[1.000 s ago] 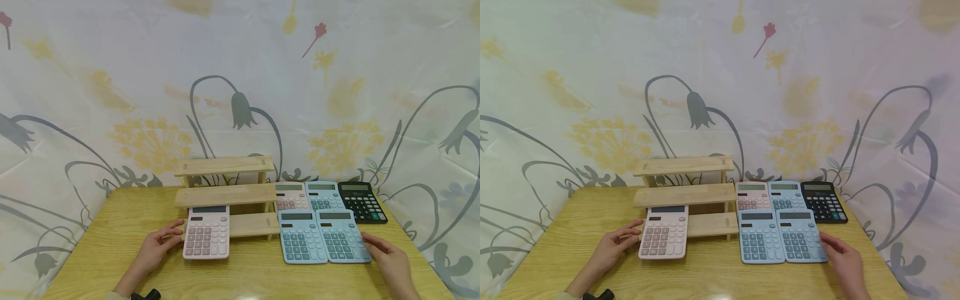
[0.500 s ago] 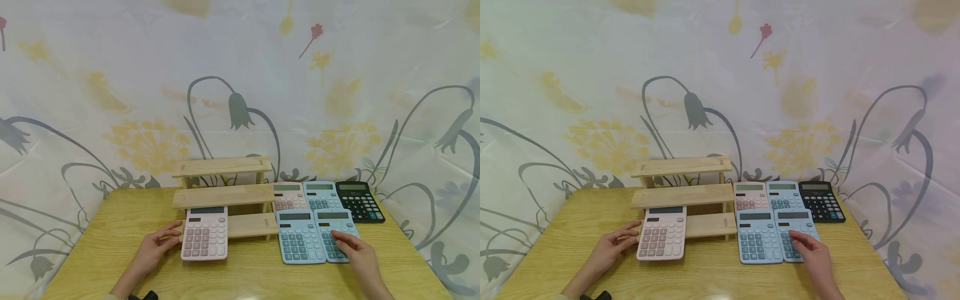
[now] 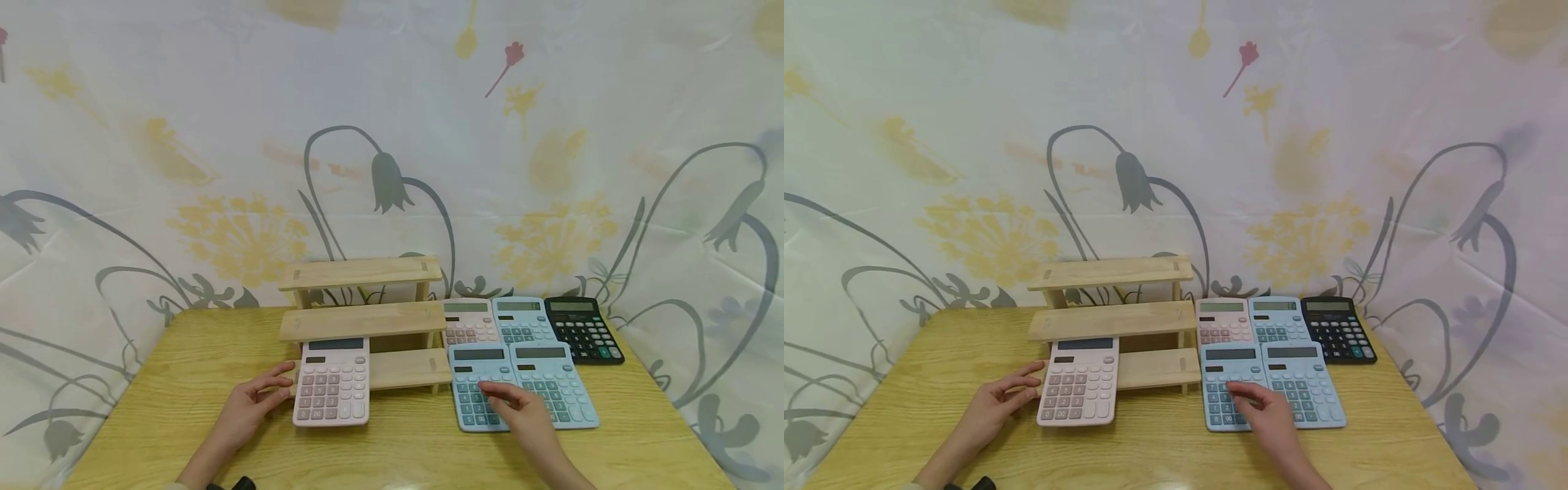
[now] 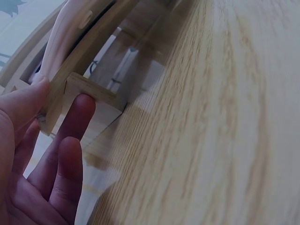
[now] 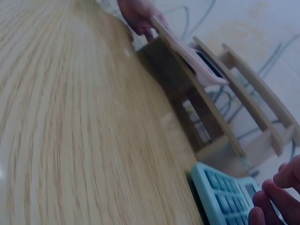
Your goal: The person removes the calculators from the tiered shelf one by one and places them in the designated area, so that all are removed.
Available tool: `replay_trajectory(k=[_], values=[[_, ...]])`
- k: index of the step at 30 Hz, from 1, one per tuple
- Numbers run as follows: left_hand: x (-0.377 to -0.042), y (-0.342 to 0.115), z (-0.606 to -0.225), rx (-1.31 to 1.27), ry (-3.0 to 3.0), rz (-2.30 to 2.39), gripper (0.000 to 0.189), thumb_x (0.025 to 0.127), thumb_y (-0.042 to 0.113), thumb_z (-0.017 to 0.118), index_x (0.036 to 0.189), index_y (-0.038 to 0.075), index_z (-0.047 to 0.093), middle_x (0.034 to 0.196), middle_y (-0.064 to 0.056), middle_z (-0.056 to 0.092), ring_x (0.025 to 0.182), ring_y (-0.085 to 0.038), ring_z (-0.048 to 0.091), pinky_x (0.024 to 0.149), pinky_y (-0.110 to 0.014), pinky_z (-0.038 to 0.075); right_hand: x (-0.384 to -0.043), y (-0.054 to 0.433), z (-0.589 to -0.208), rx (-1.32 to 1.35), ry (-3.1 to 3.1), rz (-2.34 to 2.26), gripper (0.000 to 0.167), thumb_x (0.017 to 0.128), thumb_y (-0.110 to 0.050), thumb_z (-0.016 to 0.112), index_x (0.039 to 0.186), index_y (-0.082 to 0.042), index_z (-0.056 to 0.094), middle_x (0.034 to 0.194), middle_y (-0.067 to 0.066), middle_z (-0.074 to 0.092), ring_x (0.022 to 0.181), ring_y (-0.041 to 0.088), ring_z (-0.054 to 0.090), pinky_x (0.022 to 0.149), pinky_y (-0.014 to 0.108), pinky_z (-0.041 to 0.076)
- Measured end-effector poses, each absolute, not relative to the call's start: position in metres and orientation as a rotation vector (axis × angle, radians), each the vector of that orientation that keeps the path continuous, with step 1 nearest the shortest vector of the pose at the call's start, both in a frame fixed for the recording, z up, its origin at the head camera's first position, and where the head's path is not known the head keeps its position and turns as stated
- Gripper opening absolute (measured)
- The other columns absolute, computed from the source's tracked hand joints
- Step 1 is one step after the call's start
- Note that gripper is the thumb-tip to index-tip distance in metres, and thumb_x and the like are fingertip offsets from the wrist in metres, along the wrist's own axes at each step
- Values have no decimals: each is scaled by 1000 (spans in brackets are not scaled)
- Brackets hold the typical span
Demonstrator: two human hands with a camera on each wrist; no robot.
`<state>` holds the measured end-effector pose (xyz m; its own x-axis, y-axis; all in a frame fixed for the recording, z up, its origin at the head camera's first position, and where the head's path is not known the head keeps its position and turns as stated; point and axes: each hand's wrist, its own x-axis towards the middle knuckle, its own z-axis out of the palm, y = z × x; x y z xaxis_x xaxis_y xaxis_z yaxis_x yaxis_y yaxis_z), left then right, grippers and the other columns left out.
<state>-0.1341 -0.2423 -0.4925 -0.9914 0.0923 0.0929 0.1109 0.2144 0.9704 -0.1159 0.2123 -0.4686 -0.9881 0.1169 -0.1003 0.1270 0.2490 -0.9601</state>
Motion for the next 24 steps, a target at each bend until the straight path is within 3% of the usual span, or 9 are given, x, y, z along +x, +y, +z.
replay_trajectory(k=[5, 8, 12, 18, 24], values=[[-134, -243, -492, -225, -2425, -1951, 20, 94, 9, 69, 108, -5, 71, 136, -1, 61, 91, -17, 71, 65, -24, 51, -117, 192, -474, 93, 2457, -1943, 22, 91, 5, 65, 111, 1, 73, 111, 11, 72, 101, 13, 66, 84, 23, 53], [-134, -243, -493, -271, -2404, -1970, 20, 94, 7, 68, 108, -8, 70, 137, -10, 59, 95, -16, 71, 72, -23, 54, -117, 182, -476, -22, 2415, -1961, 23, 92, 4, 65, 113, 3, 72, 113, 15, 71, 101, 13, 66, 84, 23, 53], [-135, -244, -494, -305, -2378, -2006, 21, 94, 4, 67, 108, -12, 68, 137, -12, 59, 95, -17, 71, 79, -24, 55, -119, 172, -477, -178, 2363, -1970, 24, 92, 3, 65, 116, 7, 69, 116, 20, 69, 103, 13, 66, 85, 23, 52], [-136, -245, -495, -232, -2400, -2003, 22, 94, 7, 69, 109, -8, 70, 137, -5, 60, 96, -16, 71, 73, -24, 55, -121, 157, -479, -307, 2289, -1999, 25, 93, 1, 65, 118, 8, 68, 116, 23, 68, 107, 18, 65, 88, 21, 51], [-136, -243, -495, -195, -2416, -1971, 21, 93, 8, 69, 108, -7, 71, 137, -9, 59, 94, -16, 71, 66, -24, 53, -125, 142, -479, -382, 2328, -1970, 23, 91, 1, 68, 114, 3, 72, 113, 19, 71, 105, 23, 66, 87, 24, 52]])
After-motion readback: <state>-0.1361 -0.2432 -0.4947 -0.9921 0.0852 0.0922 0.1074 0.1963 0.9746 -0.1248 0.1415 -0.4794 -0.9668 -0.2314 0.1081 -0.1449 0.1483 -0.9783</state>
